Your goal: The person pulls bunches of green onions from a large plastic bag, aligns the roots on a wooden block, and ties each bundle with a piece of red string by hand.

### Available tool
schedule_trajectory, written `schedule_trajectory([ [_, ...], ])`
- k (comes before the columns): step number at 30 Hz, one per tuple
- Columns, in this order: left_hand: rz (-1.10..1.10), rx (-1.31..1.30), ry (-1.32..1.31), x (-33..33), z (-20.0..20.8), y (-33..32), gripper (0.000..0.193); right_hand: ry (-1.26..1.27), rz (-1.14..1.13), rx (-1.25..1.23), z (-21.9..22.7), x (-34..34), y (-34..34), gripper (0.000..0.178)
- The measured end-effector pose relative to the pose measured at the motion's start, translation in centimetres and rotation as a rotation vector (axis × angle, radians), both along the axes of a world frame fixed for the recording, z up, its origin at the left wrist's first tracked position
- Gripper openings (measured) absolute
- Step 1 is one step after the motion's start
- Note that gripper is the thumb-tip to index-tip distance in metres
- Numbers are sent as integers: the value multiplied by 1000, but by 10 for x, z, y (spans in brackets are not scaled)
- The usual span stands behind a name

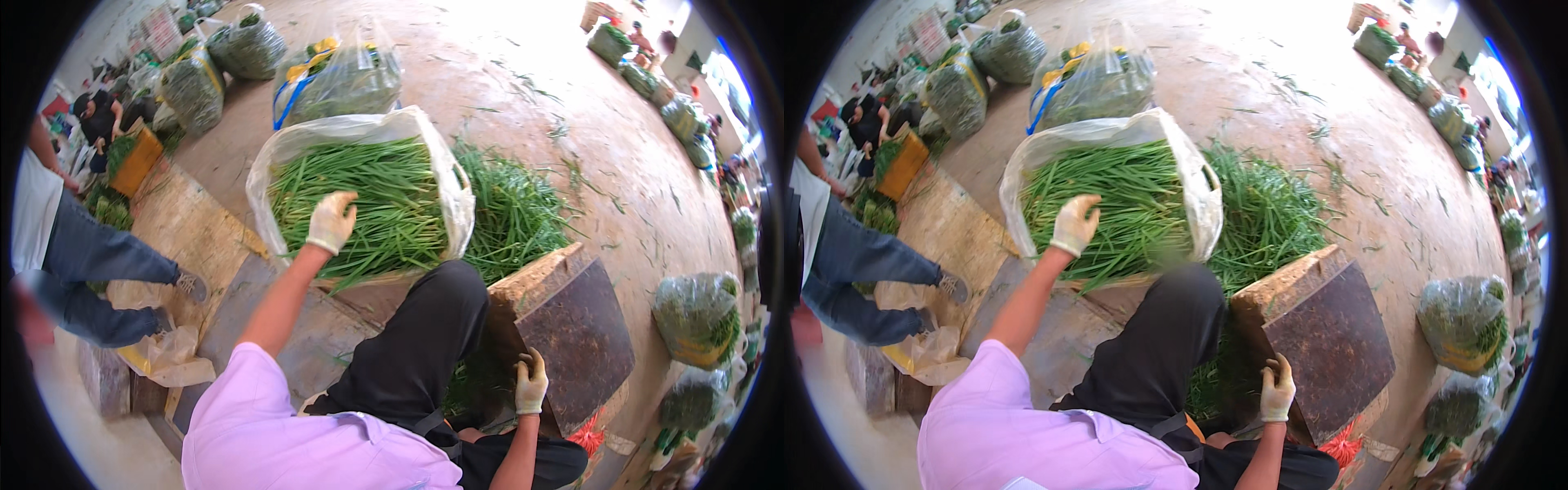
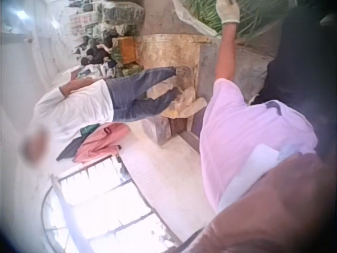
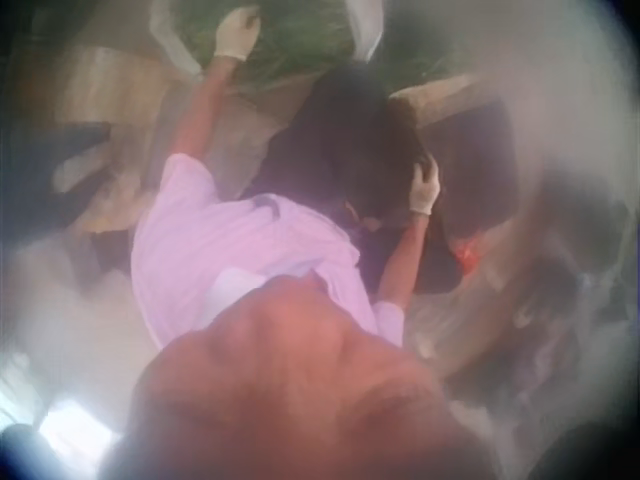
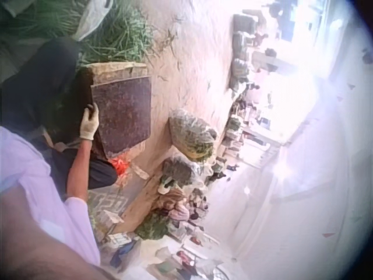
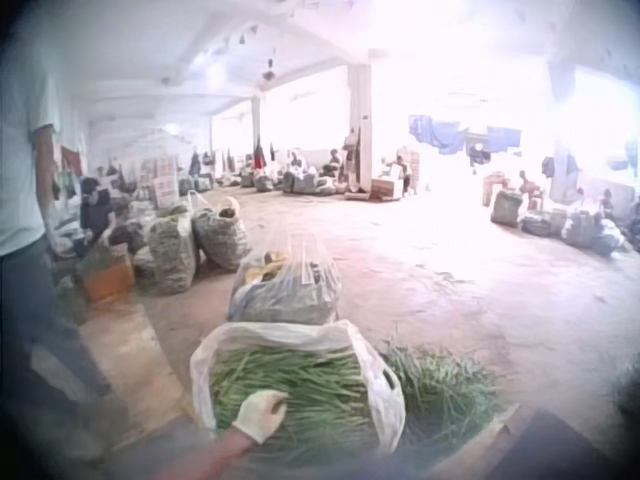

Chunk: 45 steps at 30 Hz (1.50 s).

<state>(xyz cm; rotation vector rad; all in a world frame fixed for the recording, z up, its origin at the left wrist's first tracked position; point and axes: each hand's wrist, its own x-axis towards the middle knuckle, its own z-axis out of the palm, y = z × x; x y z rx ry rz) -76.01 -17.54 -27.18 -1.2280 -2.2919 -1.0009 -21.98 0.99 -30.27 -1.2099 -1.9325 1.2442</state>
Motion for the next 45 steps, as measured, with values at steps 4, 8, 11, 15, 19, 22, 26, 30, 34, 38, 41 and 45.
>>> schedule_trajectory([
  [4,263,-21,-35,-80,19,-49,25,35,-15,-206,-19,3,-3,39],
  [8,425,-53,-262,-116,37,-79,27,0,38,-195,-19,-12,-3,38],
  [11,280,-77,-228,-94,37,-64,35,4,114,-168,-19,-20,-6,36],
  [15,-113,-383,-235,3,26,-14,59,-13,131,-153,-15,-25,-3,36],
  [19,-36,-946,-69,48,-16,29,131,21,147,-175,-13,-35,-6,36],
  [22,129,-1012,-17,53,-30,55,133,18,148,-141,-14,-32,-8,34],
  [26,126,-1002,-76,17,-34,58,77,7,185,-169,-15,-28,-12,34],
  [30,207,-515,-320,4,23,49,46,-76,236,-115,-16,-24,-4,34],
  [34,-206,-101,-827,-30,-4,24,53,75,254,-225,5,-83,12,32],
  [38,-146,86,-1129,-4,-5,31,58,239,387,-322,66,-199,39,36],
  [41,-201,264,-1218,32,4,48,51,261,770,-347,75,-292,52,80],
  [45,-132,41,-602,81,-11,73,49,439,707,-280,51,-363,46,53],
])
